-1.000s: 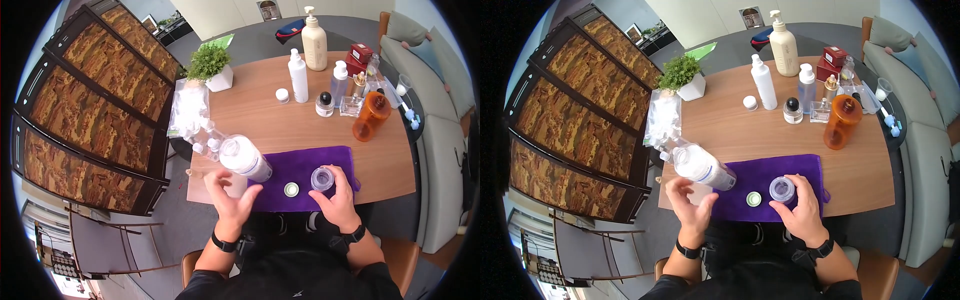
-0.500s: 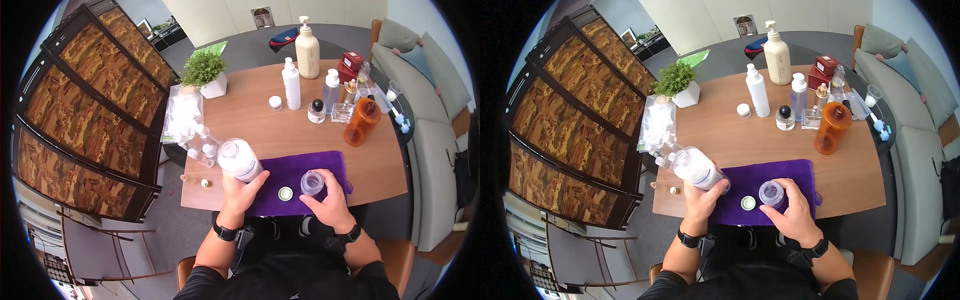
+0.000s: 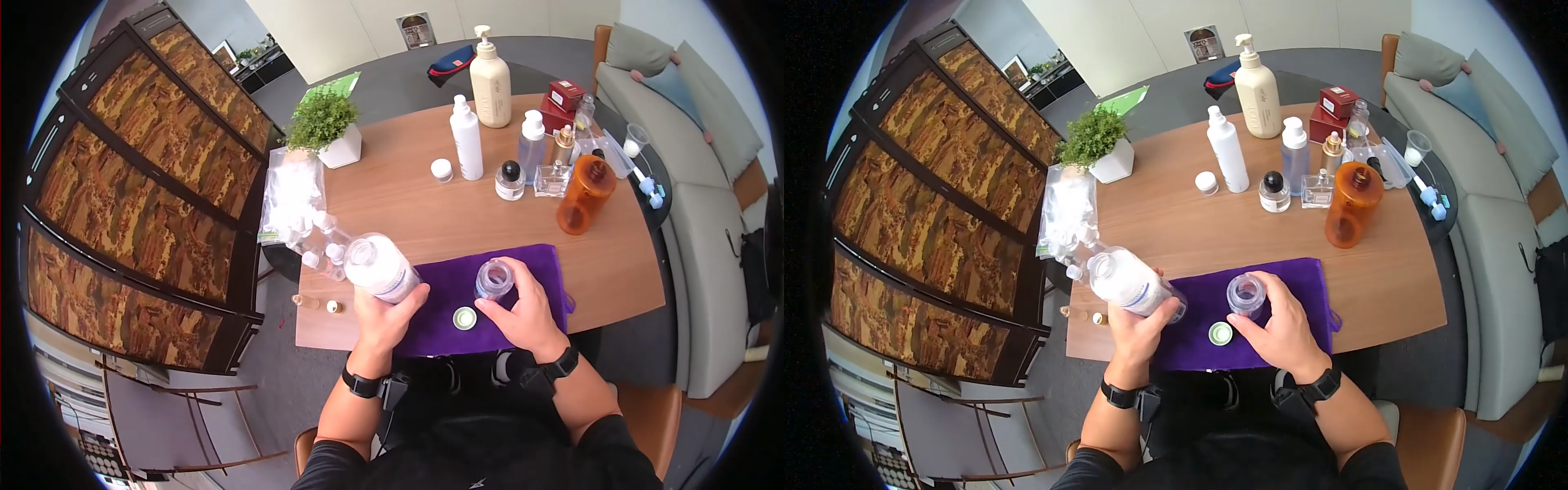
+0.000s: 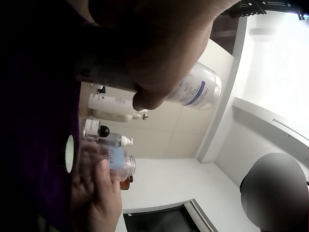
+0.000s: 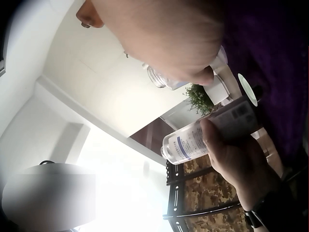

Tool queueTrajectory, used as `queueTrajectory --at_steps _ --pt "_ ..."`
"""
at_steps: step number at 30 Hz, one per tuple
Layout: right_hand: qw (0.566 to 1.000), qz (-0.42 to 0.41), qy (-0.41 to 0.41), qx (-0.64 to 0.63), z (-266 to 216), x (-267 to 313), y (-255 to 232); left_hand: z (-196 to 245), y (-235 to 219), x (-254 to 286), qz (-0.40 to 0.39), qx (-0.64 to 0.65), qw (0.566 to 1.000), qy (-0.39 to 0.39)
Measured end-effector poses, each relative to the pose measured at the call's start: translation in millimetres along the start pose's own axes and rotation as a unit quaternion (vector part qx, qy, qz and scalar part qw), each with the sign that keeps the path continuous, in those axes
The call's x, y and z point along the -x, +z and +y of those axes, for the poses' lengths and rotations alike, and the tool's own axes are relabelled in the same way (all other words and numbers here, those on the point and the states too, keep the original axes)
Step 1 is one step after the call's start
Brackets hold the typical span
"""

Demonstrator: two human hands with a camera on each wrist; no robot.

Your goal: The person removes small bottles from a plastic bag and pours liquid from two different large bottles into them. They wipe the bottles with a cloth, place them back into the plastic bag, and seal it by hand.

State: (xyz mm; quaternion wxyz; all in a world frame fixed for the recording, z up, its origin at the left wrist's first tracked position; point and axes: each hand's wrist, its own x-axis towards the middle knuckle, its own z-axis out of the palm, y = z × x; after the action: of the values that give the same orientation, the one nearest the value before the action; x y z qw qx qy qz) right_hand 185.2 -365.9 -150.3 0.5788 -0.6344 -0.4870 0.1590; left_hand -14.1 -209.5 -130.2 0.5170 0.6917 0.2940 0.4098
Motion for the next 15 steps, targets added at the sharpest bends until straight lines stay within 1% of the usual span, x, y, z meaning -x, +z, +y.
queueTrajectory --at_steps 1,3,4,5,6,7,8,9,10,11,12,13,15 --pt "1.000 0.001 -0.015 0.004 -1.2 -0.6 -1.3 3.2 1.6 -0.5 0.003 0.010 1.000 -0.003" --pt "1.000 -0.009 -0.008 0.004 3.5 0.8 0.0 8.9 6.9 -2.7 -0.015 0.034 0.999 -0.014" --pt "1.000 -0.016 -0.025 -0.001 5.6 1.5 1.0 10.0 9.3 -4.3 -0.030 0.056 0.998 -0.024" --pt "0.999 -0.025 -0.043 -0.006 5.7 2.1 1.5 2.5 10.7 -6.0 -0.028 0.057 0.998 -0.024" --pt "0.998 -0.033 -0.048 -0.013 2.2 2.3 -0.1 -11.0 11.9 -9.3 -0.036 0.028 0.999 0.005" --pt "0.998 -0.035 -0.051 -0.012 2.3 2.5 -0.8 -13.8 16.4 -14.2 -0.045 -0.002 0.998 0.035" --pt "0.996 -0.026 -0.074 -0.037 2.8 4.4 -2.3 -15.8 23.9 -17.1 -0.020 0.008 0.999 0.038" --pt "0.993 -0.017 -0.098 -0.061 3.3 4.7 -4.0 -16.3 29.3 -21.6 -0.017 0.010 0.999 0.040" --pt "0.990 -0.003 -0.132 -0.049 3.2 4.0 -5.2 -18.1 33.6 -25.7 -0.052 0.043 0.998 0.014" --pt "0.990 -0.006 -0.135 -0.048 4.1 4.1 -5.3 -20.9 39.0 -29.1 -0.087 0.077 0.993 -0.011" --pt "0.986 0.029 -0.156 -0.059 6.1 4.7 -4.7 -26.1 47.3 -32.1 -0.095 0.102 0.990 -0.011" --pt "0.980 0.064 -0.177 -0.070 8.0 5.5 -4.6 -19.5 53.4 -34.5 -0.115 0.078 0.990 -0.008" --pt "0.980 0.064 -0.181 -0.057 11.4 5.9 -6.0 -19.5 66.1 -35.8 -0.128 0.044 0.990 0.027"
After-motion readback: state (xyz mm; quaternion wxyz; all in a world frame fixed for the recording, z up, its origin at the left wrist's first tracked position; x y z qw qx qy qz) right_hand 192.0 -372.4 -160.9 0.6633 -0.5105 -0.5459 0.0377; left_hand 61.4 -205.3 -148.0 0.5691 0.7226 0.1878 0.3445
